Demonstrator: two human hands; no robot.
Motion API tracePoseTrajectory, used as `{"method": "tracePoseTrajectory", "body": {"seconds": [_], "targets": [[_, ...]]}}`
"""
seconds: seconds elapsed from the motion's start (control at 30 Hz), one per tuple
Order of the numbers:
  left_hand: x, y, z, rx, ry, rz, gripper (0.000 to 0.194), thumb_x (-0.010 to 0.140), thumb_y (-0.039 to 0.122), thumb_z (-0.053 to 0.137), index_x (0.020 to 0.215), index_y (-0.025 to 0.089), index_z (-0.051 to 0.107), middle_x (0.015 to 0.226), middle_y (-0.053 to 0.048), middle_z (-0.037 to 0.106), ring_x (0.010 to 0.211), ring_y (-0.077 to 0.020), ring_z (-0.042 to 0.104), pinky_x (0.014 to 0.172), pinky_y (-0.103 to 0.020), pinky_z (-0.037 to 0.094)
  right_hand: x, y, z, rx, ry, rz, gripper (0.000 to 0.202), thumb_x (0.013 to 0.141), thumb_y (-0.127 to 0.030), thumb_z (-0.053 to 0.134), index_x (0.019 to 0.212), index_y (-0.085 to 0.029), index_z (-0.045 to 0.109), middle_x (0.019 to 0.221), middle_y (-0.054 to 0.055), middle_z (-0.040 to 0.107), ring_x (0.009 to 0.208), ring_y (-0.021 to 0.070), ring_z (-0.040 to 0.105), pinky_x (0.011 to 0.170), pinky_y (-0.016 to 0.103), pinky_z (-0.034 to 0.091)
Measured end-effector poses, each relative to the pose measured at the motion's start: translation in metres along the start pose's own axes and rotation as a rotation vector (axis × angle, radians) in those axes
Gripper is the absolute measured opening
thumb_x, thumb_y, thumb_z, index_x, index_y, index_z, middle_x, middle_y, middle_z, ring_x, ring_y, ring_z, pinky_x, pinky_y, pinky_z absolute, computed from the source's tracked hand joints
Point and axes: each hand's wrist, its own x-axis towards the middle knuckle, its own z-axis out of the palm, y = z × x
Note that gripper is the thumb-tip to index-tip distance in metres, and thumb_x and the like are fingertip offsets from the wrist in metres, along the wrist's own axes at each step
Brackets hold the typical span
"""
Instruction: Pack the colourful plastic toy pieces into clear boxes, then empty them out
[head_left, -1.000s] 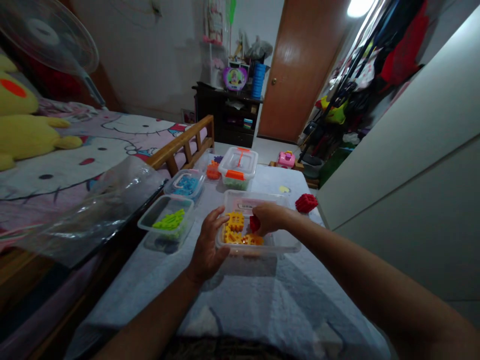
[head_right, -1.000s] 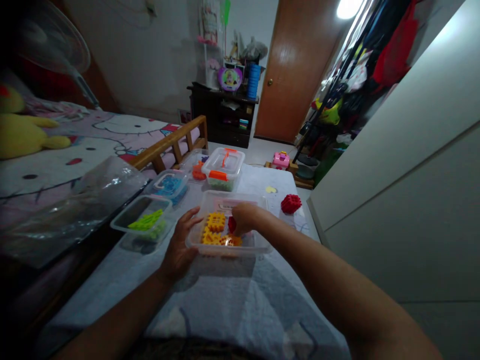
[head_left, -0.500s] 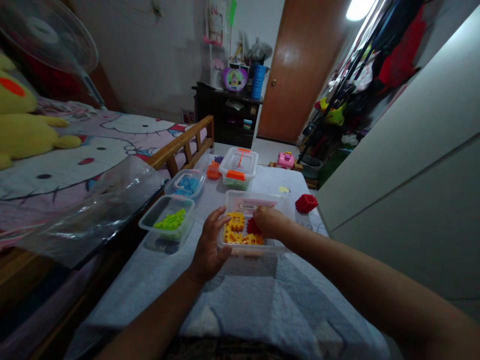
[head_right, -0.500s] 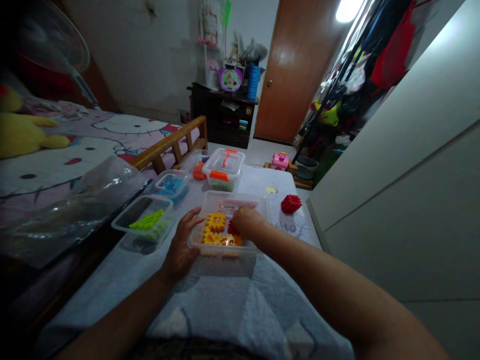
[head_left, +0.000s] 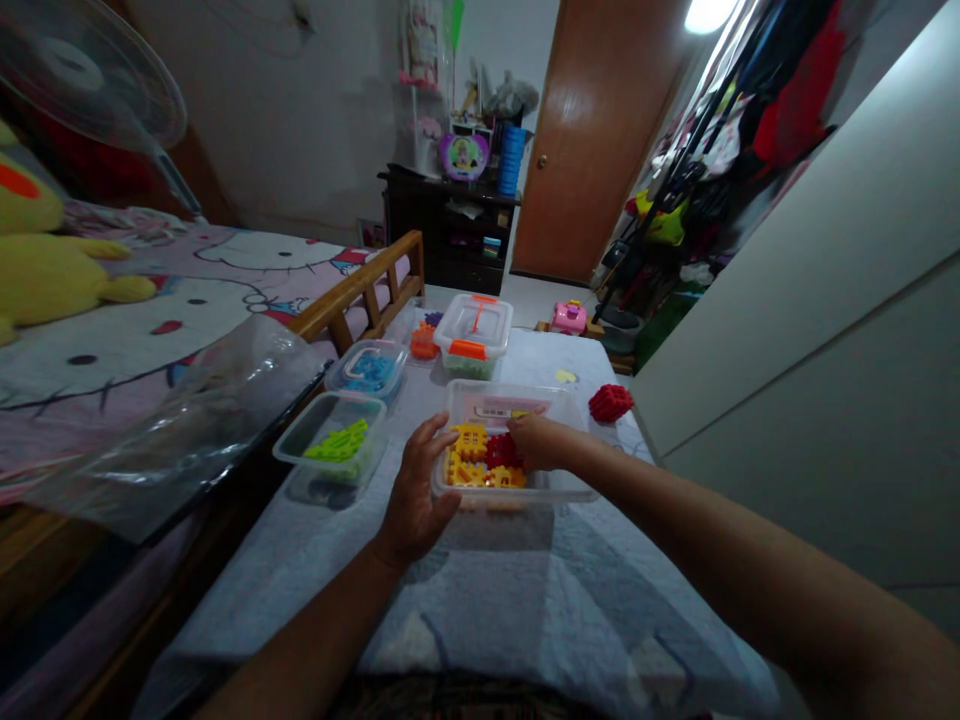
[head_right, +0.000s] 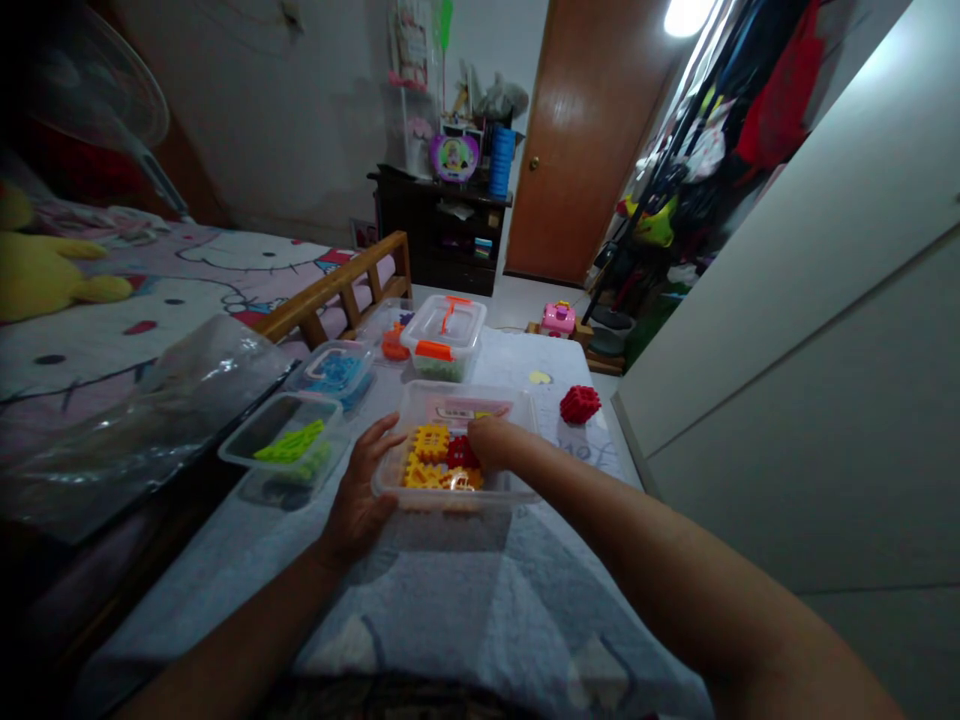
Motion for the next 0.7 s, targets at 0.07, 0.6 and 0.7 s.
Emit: {"method": "tracePoseTrajectory", "body": {"seconds": [0.07, 0.6, 0.7], "targets": [[0.0, 0.001, 0.0, 0.003, -0.001, -0.004, 0.059, 0.097, 0.064, 0.038, 0.138, 0.022, 0.046, 0.153, -0.016, 0.039, 0.143, -0.0319, 0.037, 0.116, -0.054, 0.033, 0.0, -0.002, -0.004, 0.009, -0.037, 0.019, 0.037, 0.078, -0.013, 0.07, 0.113, -0.002, 0.071, 0.111, 0.025, 0.073, 0.106, 0.0358, 0.07, 0.092, 0.044, 0.057], [0.0, 0.002, 0.0, -0.005, -0.002, -0.011, 0.059, 0.096, 0.064, 0.039, 0.139, 0.023, 0.046, 0.152, -0.016, 0.039, 0.142, -0.0331, 0.037, 0.116, -0.056, 0.032, 0.004, 0.001, -0.013, 0.206, 0.059, 0.113, 0.036, 0.088, -0.014, 0.054, 0.122, -0.007, 0.067, 0.117, 0.022, 0.072, 0.11, 0.0301, 0.069, 0.089, 0.035, 0.054], [0.0, 0.001, 0.0, -0.001, -0.005, -0.026, 0.061, 0.096, 0.065, 0.038, 0.138, 0.022, 0.046, 0.152, -0.016, 0.039, 0.142, -0.0336, 0.038, 0.115, -0.056, 0.033, 0.007, -0.004, -0.015, 0.234, 0.114, 0.127, 0.035, 0.093, -0.022, 0.049, 0.122, -0.012, 0.068, 0.12, 0.019, 0.071, 0.111, 0.0297, 0.068, 0.09, 0.038, 0.053]]}}
